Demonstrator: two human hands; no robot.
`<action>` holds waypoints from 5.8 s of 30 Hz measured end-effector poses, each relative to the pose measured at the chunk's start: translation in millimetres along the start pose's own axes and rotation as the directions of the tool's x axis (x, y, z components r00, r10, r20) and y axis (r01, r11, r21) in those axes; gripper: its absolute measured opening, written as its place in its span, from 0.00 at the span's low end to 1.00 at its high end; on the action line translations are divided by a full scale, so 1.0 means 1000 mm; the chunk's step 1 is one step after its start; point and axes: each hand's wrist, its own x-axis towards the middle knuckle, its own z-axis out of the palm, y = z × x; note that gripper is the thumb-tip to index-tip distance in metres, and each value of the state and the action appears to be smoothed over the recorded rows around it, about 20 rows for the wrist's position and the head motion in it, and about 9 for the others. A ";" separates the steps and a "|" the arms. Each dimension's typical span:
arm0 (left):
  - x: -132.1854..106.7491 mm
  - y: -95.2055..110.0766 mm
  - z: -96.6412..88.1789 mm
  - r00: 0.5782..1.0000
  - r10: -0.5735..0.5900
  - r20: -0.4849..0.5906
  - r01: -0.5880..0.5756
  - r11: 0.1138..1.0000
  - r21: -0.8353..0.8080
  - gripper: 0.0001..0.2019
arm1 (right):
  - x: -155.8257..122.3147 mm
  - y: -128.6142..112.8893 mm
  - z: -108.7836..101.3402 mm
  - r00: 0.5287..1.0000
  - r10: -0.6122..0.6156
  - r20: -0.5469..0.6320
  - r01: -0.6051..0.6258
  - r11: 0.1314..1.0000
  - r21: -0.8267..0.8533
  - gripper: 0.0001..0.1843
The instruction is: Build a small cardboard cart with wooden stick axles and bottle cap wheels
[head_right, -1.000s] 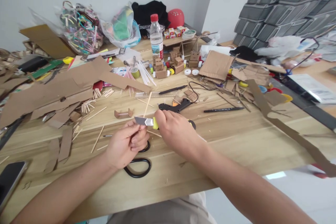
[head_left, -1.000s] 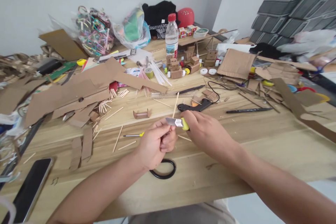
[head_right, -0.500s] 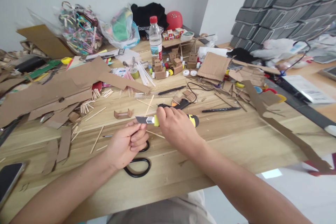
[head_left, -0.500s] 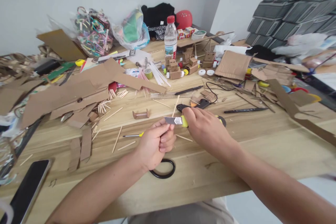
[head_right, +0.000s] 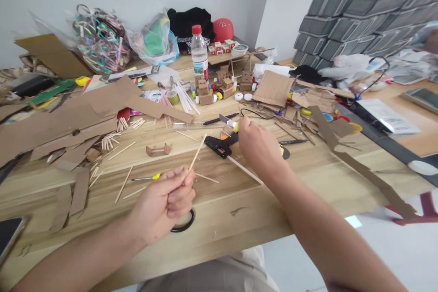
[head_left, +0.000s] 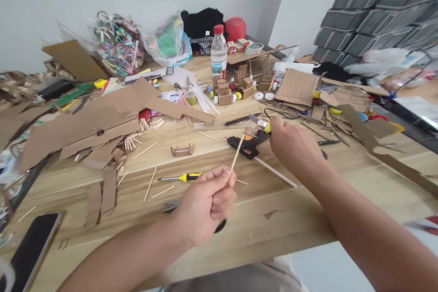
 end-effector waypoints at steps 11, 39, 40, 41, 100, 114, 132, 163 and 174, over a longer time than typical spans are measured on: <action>0.013 0.003 -0.008 0.997 0.073 -0.007 -0.073 0.997 0.011 0.14 | -0.021 -0.037 -0.004 0.951 -0.309 -0.009 0.308 0.943 0.125 0.14; 0.007 -0.002 -0.006 0.999 0.016 0.051 -0.021 0.995 0.096 0.20 | -0.016 -0.026 -0.005 0.988 -0.151 0.023 0.139 0.948 0.286 0.13; 0.006 -0.003 -0.005 0.998 0.005 0.058 -0.011 0.995 0.096 0.21 | -0.012 -0.019 -0.003 0.993 -0.116 0.022 0.104 0.949 0.298 0.13; 0.004 -0.004 -0.004 0.998 -0.010 0.068 0.004 0.995 0.096 0.21 | -0.008 -0.011 -0.002 0.997 -0.073 0.020 0.063 0.949 0.310 0.13; 0.024 0.014 -0.016 0.966 0.163 -0.199 -0.108 0.960 0.260 0.19 | -0.019 -0.039 -0.006 0.949 -0.315 0.033 0.315 0.949 -0.016 0.16; 0.025 0.018 -0.011 0.972 0.001 -0.236 0.002 1.000 0.013 0.10 | -0.014 -0.042 -0.015 0.948 -0.256 0.186 0.262 0.965 -0.007 0.16; 0.025 0.008 -0.015 0.966 0.186 -0.181 -0.142 0.962 0.232 0.17 | -0.018 -0.049 -0.015 0.925 -0.236 0.296 0.224 0.972 0.072 0.16; 0.026 0.011 -0.007 0.960 0.100 -0.263 -0.072 0.991 0.116 0.13 | -0.012 -0.040 -0.009 0.915 -0.276 0.295 0.175 0.929 0.326 0.08; 0.019 0.012 -0.014 0.991 0.047 -0.123 -0.036 0.995 0.093 0.12 | -0.019 -0.037 -0.005 0.937 -0.277 0.215 0.138 0.855 0.499 0.10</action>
